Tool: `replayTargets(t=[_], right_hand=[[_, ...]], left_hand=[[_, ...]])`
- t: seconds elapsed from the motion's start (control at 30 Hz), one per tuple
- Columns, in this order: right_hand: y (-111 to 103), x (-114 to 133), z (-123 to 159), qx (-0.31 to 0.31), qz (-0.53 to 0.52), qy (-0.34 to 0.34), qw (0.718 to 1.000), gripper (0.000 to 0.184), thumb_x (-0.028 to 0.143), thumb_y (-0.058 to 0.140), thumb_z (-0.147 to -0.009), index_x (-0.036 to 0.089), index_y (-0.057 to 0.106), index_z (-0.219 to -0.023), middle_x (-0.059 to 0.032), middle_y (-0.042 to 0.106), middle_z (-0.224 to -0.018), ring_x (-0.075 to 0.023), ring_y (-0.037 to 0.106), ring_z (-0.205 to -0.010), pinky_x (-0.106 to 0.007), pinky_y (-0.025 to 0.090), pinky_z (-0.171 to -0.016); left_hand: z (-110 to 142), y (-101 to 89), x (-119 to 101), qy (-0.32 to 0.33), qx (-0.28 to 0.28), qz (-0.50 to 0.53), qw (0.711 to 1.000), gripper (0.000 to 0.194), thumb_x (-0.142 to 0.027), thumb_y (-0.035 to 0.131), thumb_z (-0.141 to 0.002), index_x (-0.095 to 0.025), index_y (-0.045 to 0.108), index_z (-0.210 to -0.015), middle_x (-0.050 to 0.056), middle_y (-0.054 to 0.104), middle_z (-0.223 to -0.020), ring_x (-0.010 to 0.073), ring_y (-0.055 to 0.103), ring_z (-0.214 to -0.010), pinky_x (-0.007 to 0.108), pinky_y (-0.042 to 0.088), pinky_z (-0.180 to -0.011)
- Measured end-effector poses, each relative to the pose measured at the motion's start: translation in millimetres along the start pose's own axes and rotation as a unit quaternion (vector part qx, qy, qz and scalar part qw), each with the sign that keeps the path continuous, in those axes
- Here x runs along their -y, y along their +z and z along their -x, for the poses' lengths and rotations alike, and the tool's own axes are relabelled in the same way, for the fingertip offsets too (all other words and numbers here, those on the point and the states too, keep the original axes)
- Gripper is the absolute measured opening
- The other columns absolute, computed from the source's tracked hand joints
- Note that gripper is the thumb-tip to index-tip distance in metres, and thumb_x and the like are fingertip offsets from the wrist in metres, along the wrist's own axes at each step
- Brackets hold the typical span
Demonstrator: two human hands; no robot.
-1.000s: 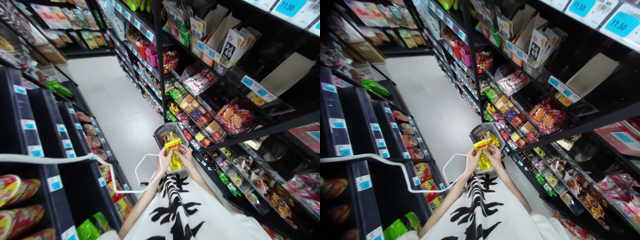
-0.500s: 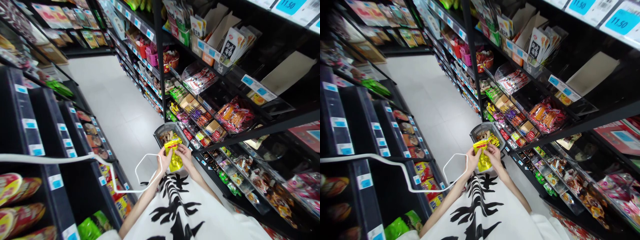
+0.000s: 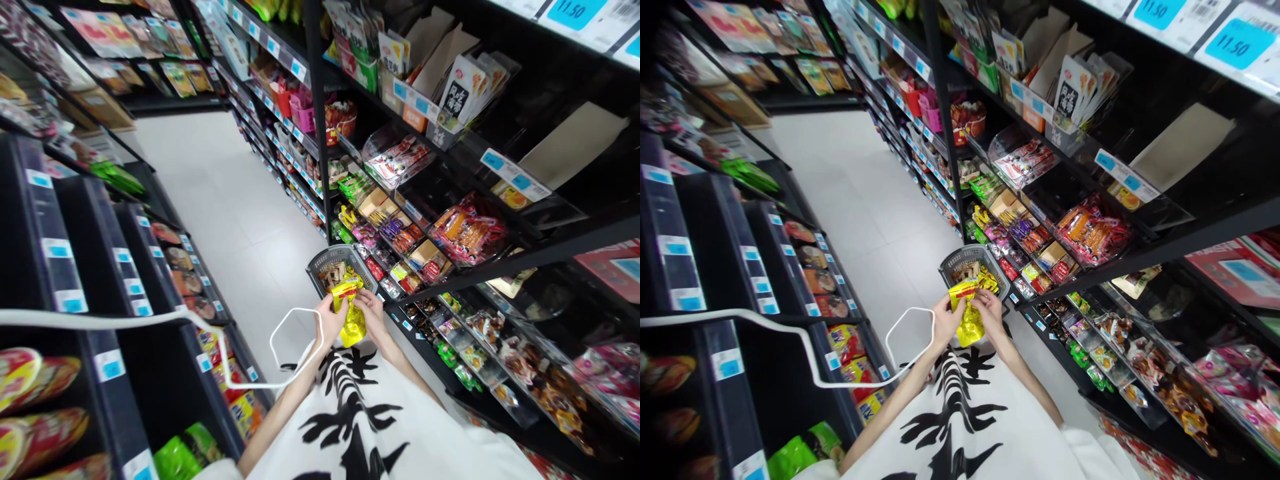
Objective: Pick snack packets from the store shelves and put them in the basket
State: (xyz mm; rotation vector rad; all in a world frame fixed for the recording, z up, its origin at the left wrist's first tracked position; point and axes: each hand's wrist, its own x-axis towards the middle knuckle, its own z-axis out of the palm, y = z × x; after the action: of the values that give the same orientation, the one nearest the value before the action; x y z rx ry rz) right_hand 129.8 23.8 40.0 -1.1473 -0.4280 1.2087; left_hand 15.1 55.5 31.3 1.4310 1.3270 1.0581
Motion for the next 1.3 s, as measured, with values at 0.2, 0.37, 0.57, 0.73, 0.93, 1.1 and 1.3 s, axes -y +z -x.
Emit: replayTargets(t=[0.2,0.37,0.57,0.73,0.93,1.1,1.3], right_hand=[[1,-1,-1,0.005,-0.002,0.002,1.0,0.036,0.028,0.083,-0.067,0.02,0.067,-0.099,-0.0038,0.078,-0.09,-0.0206,0.073,-0.088,-0.033,0.055,-0.087],[1,1,1,0.021,-0.003,0.003,1.0,0.039,0.029,0.083,-0.067,0.022,0.064,-0.099,-0.0026,0.077,-0.088,-0.0219,0.073,-0.089,-0.034,0.056,-0.086],[-4,3,0,0.026,0.017,-0.002,1.0,0.041,0.03,0.084,-0.067,0.022,0.063,-0.101,-0.0037,0.076,-0.093,-0.0211,0.071,-0.091,-0.033,0.055,-0.087],[-10,-1,0,0.028,0.006,-0.022,0.999,0.043,0.027,0.085,-0.066,0.022,0.061,-0.101,-0.0022,0.075,-0.092,-0.0181,0.071,-0.085,-0.029,0.054,-0.082],[-6,-2,1,0.003,0.031,-0.042,0.999,0.042,0.028,0.086,-0.065,0.022,0.06,-0.099,-0.0012,0.075,-0.086,-0.0174,0.07,-0.079,-0.029,0.054,-0.077],[-5,-2,-2,-0.053,0.128,-0.072,0.988,0.042,0.031,0.087,-0.06,0.02,0.062,-0.093,-0.0012,0.074,-0.08,-0.0168,0.069,-0.073,-0.028,0.053,-0.069],[-7,-2,-3,-0.075,0.171,-0.095,0.978,0.044,0.032,0.089,-0.056,0.02,0.064,-0.09,-0.001,0.073,-0.079,-0.0157,0.067,-0.07,-0.025,0.053,-0.063]], left_hand=[[-3,2.1,3,-0.015,-0.01,0.025,1.0,0.022,-0.033,0.062,-0.083,-0.017,0.071,-0.094,0.001,0.069,-0.078,0.0168,0.06,-0.068,0.026,0.048,-0.065],[-4,2.1,6,-0.032,-0.006,0.045,0.998,0.023,-0.035,0.063,-0.083,-0.016,0.071,-0.094,0.001,0.07,-0.078,0.0171,0.061,-0.067,0.026,0.049,-0.064],[-3,1.8,3,-0.037,0.014,0.076,0.996,0.027,-0.038,0.063,-0.084,-0.017,0.07,-0.099,0.003,0.072,-0.085,0.0187,0.065,-0.075,0.028,0.051,-0.07],[-3,2.3,0,-0.043,0.035,0.095,0.994,0.029,-0.04,0.065,-0.084,-0.016,0.07,-0.1,0.004,0.073,-0.087,0.0192,0.065,-0.078,0.028,0.052,-0.07],[-4,2.3,1,-0.052,0.054,0.118,0.99,0.031,-0.042,0.067,-0.084,-0.016,0.07,-0.102,0.005,0.074,-0.091,0.0197,0.067,-0.08,0.03,0.052,-0.074],[-7,4.1,2,-0.065,0.073,0.158,0.983,0.037,-0.046,0.068,-0.082,-0.016,0.067,-0.103,0.008,0.075,-0.098,0.0238,0.07,-0.093,0.035,0.054,-0.084],[-9,6.3,5,-0.077,0.084,0.187,0.976,0.04,-0.048,0.071,-0.079,-0.016,0.067,-0.101,0.011,0.076,-0.105,0.027,0.07,-0.1,0.039,0.054,-0.09]])
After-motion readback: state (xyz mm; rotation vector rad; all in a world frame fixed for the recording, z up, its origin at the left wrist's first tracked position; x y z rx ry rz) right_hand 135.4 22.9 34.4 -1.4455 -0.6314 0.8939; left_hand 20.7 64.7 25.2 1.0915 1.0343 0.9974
